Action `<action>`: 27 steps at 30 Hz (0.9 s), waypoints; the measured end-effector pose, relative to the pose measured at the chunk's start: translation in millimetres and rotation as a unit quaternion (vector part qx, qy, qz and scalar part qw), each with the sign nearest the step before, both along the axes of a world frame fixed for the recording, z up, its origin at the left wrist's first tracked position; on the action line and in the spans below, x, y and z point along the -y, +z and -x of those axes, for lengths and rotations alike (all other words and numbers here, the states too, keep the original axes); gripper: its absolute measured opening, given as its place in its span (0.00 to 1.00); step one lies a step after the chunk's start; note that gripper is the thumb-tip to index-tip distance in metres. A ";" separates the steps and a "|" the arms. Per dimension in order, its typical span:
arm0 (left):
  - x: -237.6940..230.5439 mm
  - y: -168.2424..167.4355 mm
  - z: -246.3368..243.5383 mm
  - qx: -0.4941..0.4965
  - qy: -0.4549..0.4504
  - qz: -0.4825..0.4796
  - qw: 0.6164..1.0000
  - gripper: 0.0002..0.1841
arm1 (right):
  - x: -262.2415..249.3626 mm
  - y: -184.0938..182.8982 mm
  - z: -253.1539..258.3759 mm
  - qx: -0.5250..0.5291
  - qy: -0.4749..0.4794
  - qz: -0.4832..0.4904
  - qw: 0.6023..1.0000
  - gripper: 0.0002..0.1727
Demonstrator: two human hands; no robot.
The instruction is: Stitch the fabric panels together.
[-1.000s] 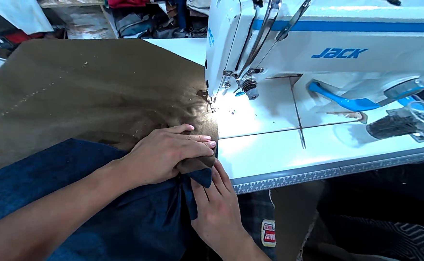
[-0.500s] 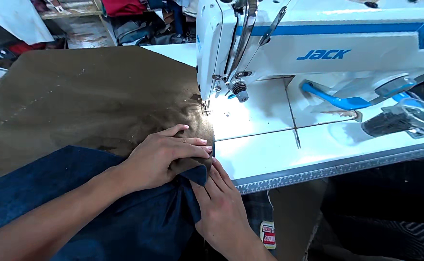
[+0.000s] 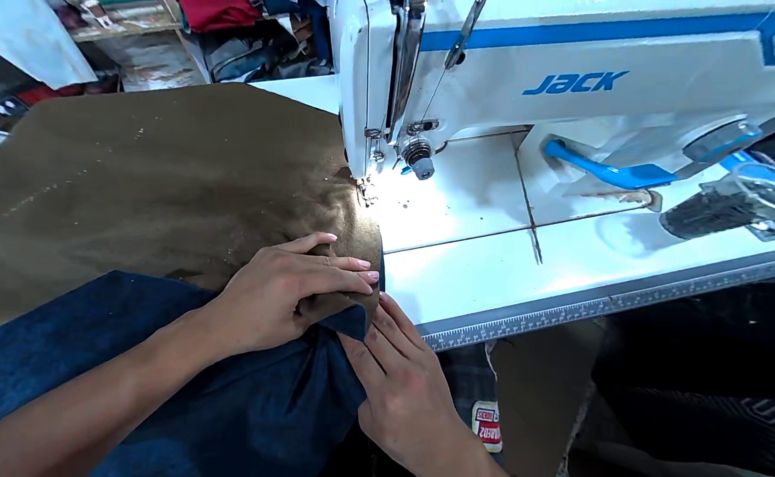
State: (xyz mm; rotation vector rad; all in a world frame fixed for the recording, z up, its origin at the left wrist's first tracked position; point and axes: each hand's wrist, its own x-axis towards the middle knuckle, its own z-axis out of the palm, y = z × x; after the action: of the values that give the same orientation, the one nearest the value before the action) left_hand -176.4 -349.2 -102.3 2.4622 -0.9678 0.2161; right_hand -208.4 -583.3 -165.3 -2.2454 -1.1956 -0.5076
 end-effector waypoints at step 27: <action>5.7 -0.5 -11.0 0.016 0.021 0.001 1.000 0.19 | -0.4 16.7 -14.4 -0.024 -0.007 0.078 0.997 0.29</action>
State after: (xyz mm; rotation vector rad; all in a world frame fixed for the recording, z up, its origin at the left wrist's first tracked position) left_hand -165.4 -354.9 -102.8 2.4861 -0.9296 0.2716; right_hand -193.9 -582.8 -148.6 -2.3843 -1.2329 -0.3759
